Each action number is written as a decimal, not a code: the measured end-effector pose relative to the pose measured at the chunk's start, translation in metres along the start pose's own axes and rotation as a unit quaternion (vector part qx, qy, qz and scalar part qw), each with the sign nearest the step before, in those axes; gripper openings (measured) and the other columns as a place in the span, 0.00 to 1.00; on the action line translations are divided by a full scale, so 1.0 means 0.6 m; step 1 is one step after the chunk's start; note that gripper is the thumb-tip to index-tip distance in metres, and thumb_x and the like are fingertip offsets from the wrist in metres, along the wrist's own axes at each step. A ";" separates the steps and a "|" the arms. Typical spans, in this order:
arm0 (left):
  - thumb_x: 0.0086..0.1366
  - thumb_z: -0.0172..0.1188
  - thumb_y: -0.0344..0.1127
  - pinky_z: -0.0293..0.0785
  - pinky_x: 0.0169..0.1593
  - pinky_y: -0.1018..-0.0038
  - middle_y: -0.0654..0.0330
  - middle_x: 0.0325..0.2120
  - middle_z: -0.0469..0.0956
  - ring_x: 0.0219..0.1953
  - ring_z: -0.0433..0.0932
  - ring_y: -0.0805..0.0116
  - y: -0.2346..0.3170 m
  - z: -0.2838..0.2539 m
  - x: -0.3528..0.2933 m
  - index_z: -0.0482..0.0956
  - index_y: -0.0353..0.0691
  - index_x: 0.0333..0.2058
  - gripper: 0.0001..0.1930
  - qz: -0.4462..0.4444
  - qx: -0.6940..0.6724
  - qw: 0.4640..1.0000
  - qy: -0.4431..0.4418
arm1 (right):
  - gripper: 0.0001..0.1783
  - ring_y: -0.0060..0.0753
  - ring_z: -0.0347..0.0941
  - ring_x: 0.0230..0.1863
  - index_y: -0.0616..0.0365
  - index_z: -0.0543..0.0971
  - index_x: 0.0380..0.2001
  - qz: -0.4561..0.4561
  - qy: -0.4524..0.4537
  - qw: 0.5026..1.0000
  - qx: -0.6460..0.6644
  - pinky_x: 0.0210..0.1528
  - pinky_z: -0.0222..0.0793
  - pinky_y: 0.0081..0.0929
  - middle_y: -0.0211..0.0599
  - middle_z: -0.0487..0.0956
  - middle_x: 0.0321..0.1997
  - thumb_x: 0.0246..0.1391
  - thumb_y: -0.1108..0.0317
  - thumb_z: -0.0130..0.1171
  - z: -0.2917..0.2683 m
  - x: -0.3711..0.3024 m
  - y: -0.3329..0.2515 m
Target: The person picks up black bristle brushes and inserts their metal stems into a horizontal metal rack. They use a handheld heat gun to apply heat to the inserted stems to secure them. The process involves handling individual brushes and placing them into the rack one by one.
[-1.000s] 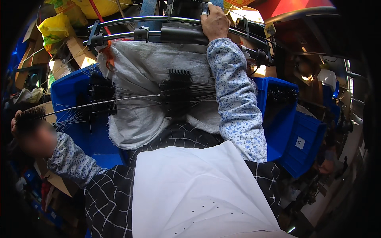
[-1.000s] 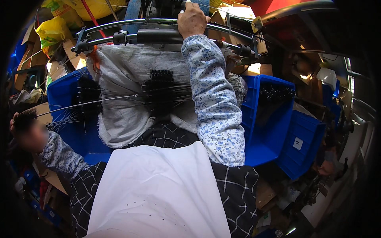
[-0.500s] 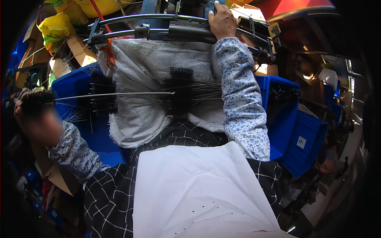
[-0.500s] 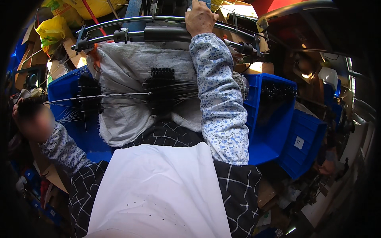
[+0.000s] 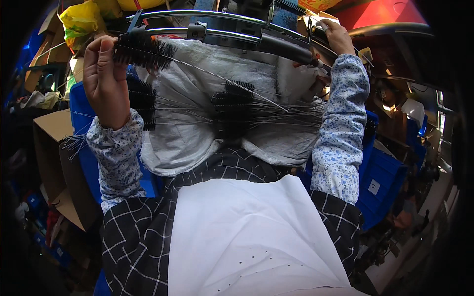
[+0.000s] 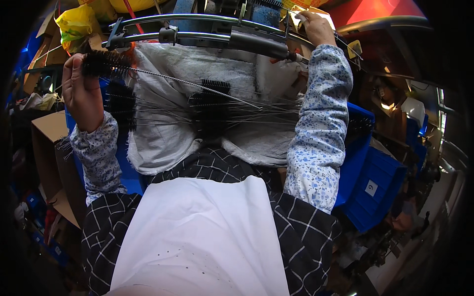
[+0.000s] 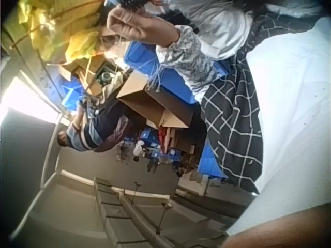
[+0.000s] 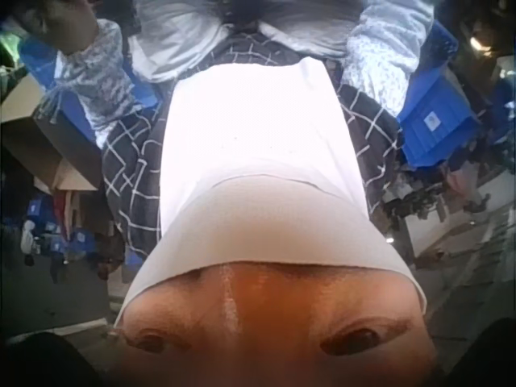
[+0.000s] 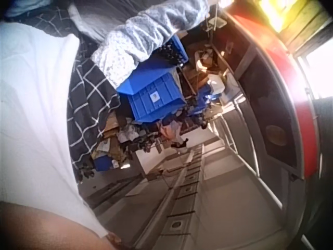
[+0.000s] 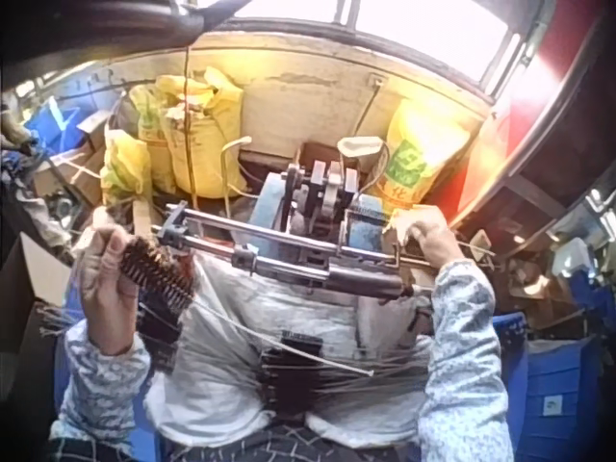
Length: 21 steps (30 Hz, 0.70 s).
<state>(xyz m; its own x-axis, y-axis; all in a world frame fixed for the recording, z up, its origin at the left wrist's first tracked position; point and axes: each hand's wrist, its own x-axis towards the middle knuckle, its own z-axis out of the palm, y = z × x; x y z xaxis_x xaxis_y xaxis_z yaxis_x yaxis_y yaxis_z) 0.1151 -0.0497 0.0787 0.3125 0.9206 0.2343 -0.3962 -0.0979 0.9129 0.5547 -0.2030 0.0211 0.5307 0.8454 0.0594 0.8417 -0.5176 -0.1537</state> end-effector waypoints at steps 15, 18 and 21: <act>0.63 0.43 0.38 0.65 0.34 0.84 0.61 0.28 0.71 0.27 0.70 0.79 -0.047 0.064 -0.077 0.65 0.36 0.37 0.11 -0.013 0.158 0.979 -0.125 | 0.14 0.48 0.71 0.28 0.59 0.70 0.39 -0.180 -0.111 0.882 0.420 0.30 0.66 0.38 0.48 0.74 0.25 0.51 0.62 0.46 -0.037 -0.198 -0.357; 0.64 0.41 0.39 0.66 0.38 0.79 0.57 0.32 0.70 0.30 0.70 0.74 -0.036 -0.043 -0.056 0.62 0.33 0.39 0.14 -0.028 0.300 0.948 -0.107 | 0.11 0.37 0.72 0.27 0.54 0.75 0.34 -0.100 0.170 0.965 0.172 0.29 0.68 0.31 0.38 0.76 0.24 0.49 0.63 0.49 -0.004 -0.117 -0.266; 0.62 0.46 0.40 0.64 0.37 0.78 0.59 0.33 0.67 0.31 0.67 0.72 -0.033 -0.156 -0.060 0.65 0.34 0.38 0.13 -0.046 0.543 0.836 -0.059 | 0.12 0.41 0.70 0.33 0.53 0.75 0.35 0.000 0.212 0.977 0.012 0.36 0.61 0.38 0.39 0.75 0.29 0.45 0.64 0.50 0.028 -0.057 -0.185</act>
<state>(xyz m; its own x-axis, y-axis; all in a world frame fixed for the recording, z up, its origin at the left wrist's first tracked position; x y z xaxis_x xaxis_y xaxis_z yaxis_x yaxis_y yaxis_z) 0.0307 -0.0455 0.0207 0.4072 0.9054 0.1201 0.6325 -0.3744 0.6781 0.4412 -0.1724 0.0198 0.5294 0.7122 0.4610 0.8413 -0.5106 -0.1775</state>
